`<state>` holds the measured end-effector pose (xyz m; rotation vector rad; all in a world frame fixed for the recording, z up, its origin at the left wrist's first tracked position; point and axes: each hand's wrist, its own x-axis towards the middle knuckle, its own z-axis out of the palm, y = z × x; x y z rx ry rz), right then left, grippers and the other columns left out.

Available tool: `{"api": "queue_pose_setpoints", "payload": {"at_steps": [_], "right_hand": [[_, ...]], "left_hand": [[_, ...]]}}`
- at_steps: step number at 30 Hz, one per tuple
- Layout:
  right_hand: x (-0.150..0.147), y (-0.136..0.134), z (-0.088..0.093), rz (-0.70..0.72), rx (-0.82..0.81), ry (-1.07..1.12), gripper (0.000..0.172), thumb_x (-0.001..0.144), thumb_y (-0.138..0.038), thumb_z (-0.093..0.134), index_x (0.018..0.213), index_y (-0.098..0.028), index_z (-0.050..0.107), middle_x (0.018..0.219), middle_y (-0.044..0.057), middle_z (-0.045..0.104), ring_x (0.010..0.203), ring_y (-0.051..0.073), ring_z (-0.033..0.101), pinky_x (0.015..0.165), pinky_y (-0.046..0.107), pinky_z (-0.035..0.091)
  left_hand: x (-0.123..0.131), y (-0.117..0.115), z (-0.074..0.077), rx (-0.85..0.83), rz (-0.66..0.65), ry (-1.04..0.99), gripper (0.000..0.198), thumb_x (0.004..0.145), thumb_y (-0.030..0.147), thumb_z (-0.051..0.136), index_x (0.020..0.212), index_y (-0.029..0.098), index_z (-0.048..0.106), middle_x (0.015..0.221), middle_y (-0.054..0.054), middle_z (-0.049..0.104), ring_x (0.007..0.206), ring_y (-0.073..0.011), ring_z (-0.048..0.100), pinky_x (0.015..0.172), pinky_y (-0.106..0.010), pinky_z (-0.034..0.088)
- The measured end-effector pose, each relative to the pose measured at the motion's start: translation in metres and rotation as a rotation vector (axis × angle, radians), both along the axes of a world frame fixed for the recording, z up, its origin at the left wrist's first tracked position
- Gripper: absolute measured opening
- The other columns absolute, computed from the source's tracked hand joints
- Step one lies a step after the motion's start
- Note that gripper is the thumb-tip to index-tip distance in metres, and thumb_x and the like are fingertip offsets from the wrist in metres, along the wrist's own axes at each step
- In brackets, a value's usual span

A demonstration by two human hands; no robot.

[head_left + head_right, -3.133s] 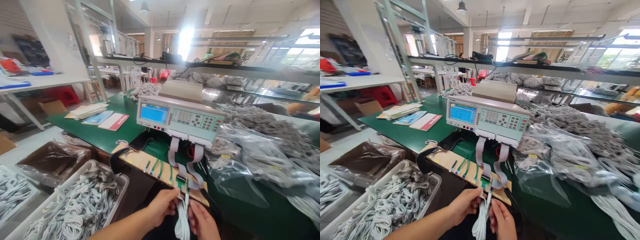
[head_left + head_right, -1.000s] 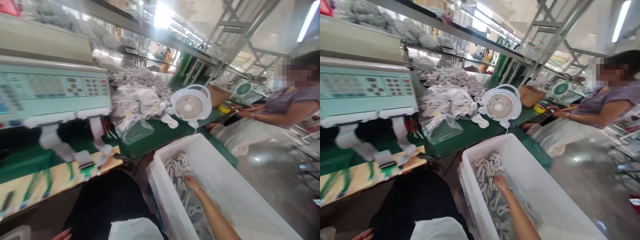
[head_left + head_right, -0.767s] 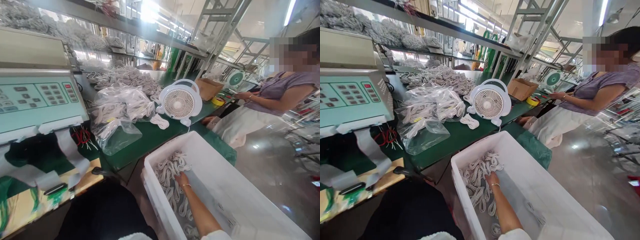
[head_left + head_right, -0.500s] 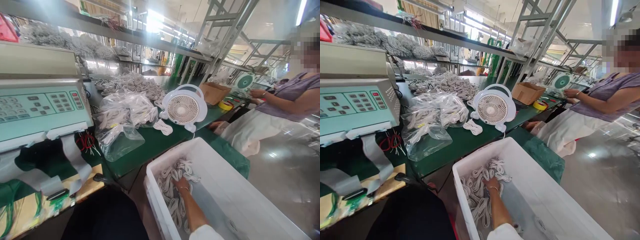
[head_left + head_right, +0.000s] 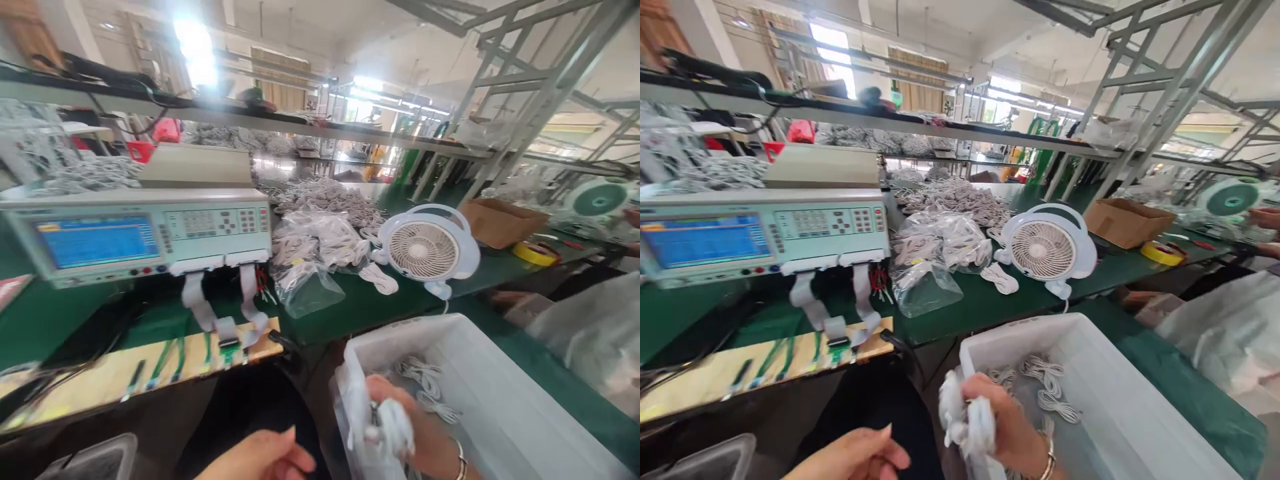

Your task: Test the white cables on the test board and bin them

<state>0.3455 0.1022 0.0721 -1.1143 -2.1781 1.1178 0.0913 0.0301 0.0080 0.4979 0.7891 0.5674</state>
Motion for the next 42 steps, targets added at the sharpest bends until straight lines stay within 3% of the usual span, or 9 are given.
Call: {"api": "queue_pose_setpoints", "payload": {"at_steps": [4, 8, 12, 14, 19, 23, 27, 37, 42], "right_hand": [[-0.087, -0.006, 0.033, 0.551, 0.211, -0.042, 0.025, 0.074, -0.016, 0.047, 0.094, -0.023, 0.059, 0.083, 0.004, 0.063, 0.084, 0.018, 0.052, 0.081, 0.034, 0.036], [-0.126, -0.004, 0.025, 0.388, 0.081, 0.172, 0.016, 0.069, -0.021, 0.057, 0.085, -0.023, 0.059, 0.082, 0.005, 0.060, 0.082, 0.019, 0.051, 0.076, 0.034, 0.040], [-0.154, -0.005, 0.008, 0.246, -0.327, 0.540, 0.059, 0.060, -0.032, 0.067, 0.113, -0.028, 0.039, 0.087, 0.002, 0.051, 0.068, 0.015, 0.051, 0.061, 0.030, 0.044], [-0.169, -0.011, -0.003, 0.184, -0.555, 0.725, 0.062, 0.060, -0.044, 0.064, 0.114, -0.029, 0.036, 0.081, -0.001, 0.047, 0.057, 0.011, 0.047, 0.048, 0.026, 0.043], [-0.193, -0.021, -0.042, -0.022, -0.884, 0.700, 0.038, 0.080, -0.047, 0.033, 0.066, -0.017, 0.051, 0.052, -0.003, 0.044, 0.042, 0.009, 0.041, 0.041, 0.024, 0.040], [-0.192, -0.018, -0.067, -0.151, -0.734, 0.412, 0.016, 0.074, -0.029, 0.050, 0.079, -0.015, 0.056, 0.050, -0.003, 0.052, 0.043, 0.010, 0.046, 0.043, 0.022, 0.038], [-0.194, -0.017, -0.070, -0.053, -0.439, 0.322, 0.030, 0.073, -0.028, 0.052, 0.101, -0.017, 0.055, 0.075, 0.002, 0.061, 0.071, 0.015, 0.055, 0.069, 0.029, 0.043], [-0.193, -0.022, -0.070, -0.089, 0.056, 0.108, 0.007, 0.074, -0.027, 0.048, 0.078, -0.021, 0.048, 0.070, -0.001, 0.054, 0.064, 0.014, 0.053, 0.061, 0.025, 0.041], [-0.190, -0.012, -0.075, -0.113, -0.082, 0.204, 0.015, 0.076, -0.032, 0.046, 0.087, -0.020, 0.046, 0.066, -0.001, 0.056, 0.061, 0.015, 0.054, 0.059, 0.026, 0.040]], "left_hand": [[-0.003, 0.004, 0.017, -0.139, 0.112, -0.238, 0.039, 0.069, 0.045, 0.055, 0.077, 0.008, 0.062, 0.069, -0.008, 0.059, 0.061, -0.0115, 0.054, 0.062, -0.021, 0.042], [-0.033, -0.011, 0.012, -0.047, 0.308, -0.161, 0.031, 0.069, 0.037, 0.058, 0.082, 0.009, 0.059, 0.070, -0.007, 0.057, 0.060, -0.0125, 0.053, 0.059, -0.024, 0.042], [-0.060, -0.021, 0.004, 0.031, 0.530, -0.011, 0.034, 0.068, 0.044, 0.057, 0.081, 0.013, 0.057, 0.061, 0.000, 0.049, 0.049, -0.0078, 0.045, 0.054, -0.024, 0.040], [-0.069, -0.021, 0.000, 0.102, 0.610, 0.084, 0.035, 0.066, 0.044, 0.059, 0.079, 0.012, 0.057, 0.060, 0.000, 0.048, 0.049, -0.0067, 0.042, 0.053, -0.022, 0.037], [-0.081, -0.017, -0.004, 0.254, 0.754, 0.121, 0.047, 0.061, 0.043, 0.064, 0.096, 0.014, 0.054, 0.078, -0.006, 0.058, 0.071, -0.0144, 0.052, 0.066, -0.023, 0.038], [-0.078, -0.017, -0.008, 0.297, 0.757, 0.133, 0.045, 0.062, 0.043, 0.063, 0.097, 0.015, 0.055, 0.086, -0.007, 0.060, 0.080, -0.0170, 0.052, 0.073, -0.025, 0.037], [-0.066, -0.016, -0.009, 0.192, 0.699, 0.066, 0.049, 0.067, 0.047, 0.057, 0.106, 0.018, 0.051, 0.091, -0.007, 0.059, 0.073, -0.0149, 0.053, 0.068, -0.025, 0.040], [-0.040, 0.000, -0.017, 0.239, 0.777, 0.169, 0.046, 0.072, 0.051, 0.047, 0.097, 0.014, 0.055, 0.090, -0.008, 0.059, 0.087, -0.0179, 0.052, 0.082, -0.027, 0.037], [-0.041, 0.013, -0.024, 0.213, 0.812, 0.215, 0.047, 0.071, 0.054, 0.045, 0.097, 0.016, 0.052, 0.084, -0.006, 0.057, 0.076, -0.0165, 0.052, 0.072, -0.027, 0.040]]}}
